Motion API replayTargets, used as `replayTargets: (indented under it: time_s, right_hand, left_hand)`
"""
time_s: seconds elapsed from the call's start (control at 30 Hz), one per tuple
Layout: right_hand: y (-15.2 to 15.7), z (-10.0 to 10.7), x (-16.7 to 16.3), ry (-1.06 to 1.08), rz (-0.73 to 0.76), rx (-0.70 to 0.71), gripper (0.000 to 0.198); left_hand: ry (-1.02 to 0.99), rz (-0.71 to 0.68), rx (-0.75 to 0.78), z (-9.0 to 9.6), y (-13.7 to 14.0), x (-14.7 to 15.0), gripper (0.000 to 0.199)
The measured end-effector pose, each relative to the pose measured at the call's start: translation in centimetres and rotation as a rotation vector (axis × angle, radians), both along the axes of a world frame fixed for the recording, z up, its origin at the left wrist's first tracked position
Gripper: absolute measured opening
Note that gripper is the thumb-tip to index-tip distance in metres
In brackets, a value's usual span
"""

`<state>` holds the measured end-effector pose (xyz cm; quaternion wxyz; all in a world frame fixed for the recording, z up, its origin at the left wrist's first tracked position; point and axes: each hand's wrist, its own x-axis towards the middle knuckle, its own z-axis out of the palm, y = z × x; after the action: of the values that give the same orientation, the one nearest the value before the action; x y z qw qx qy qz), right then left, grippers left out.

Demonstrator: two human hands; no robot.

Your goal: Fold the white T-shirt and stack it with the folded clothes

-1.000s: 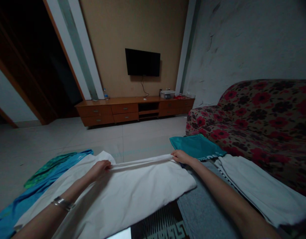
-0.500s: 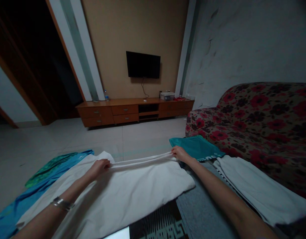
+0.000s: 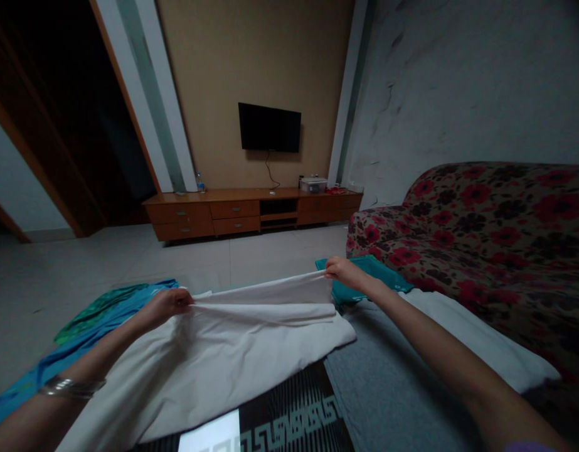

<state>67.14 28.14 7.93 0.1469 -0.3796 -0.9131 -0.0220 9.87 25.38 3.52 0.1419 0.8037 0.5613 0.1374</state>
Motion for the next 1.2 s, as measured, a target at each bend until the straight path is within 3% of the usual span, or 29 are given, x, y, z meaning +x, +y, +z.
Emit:
replayTargets:
  time_s: [0.33, 0.57, 0.8, 0.93, 1.07, 1.2]
  right_hand:
    - [-5.2, -6.6, -2.6, -0.074, -0.096, -0.132, 0.018]
    - [-6.0, -7.9, -2.8, -0.211, -0.028, -0.146, 0.018]
    - [-6.1, -9.3, -3.5, -0.241, -0.087, -0.145, 0.018]
    - [-5.2, -7.6, -2.8, -0.145, -0.149, -0.115, 0.02]
    - [-4.3, -3.5, -1.2, 0.083, -0.171, -0.064, 0.017]
    - [-4.2, 0.6, -0.3, 0.289, -0.165, -0.053, 0.015]
  left_hand:
    - [0.094, 0.0, 0.038, -1.6, -2.4, 3.4, 0.014]
    - [0.109, -0.002, 0.051, -1.9, -2.1, 3.3, 0.014]
    - [0.106, 0.006, 0.096, -1.8, -2.6, 3.3, 0.014]
    - [0.071, 0.02, 0.105, -1.2, -2.6, 2.6, 0.018]
    - [-0.026, 0.064, 0.081, 0.0, -2.6, 1.5, 0.024]
    - [-0.152, 0.123, -0.005, 2.4, -3.5, 1.1, 0.032]
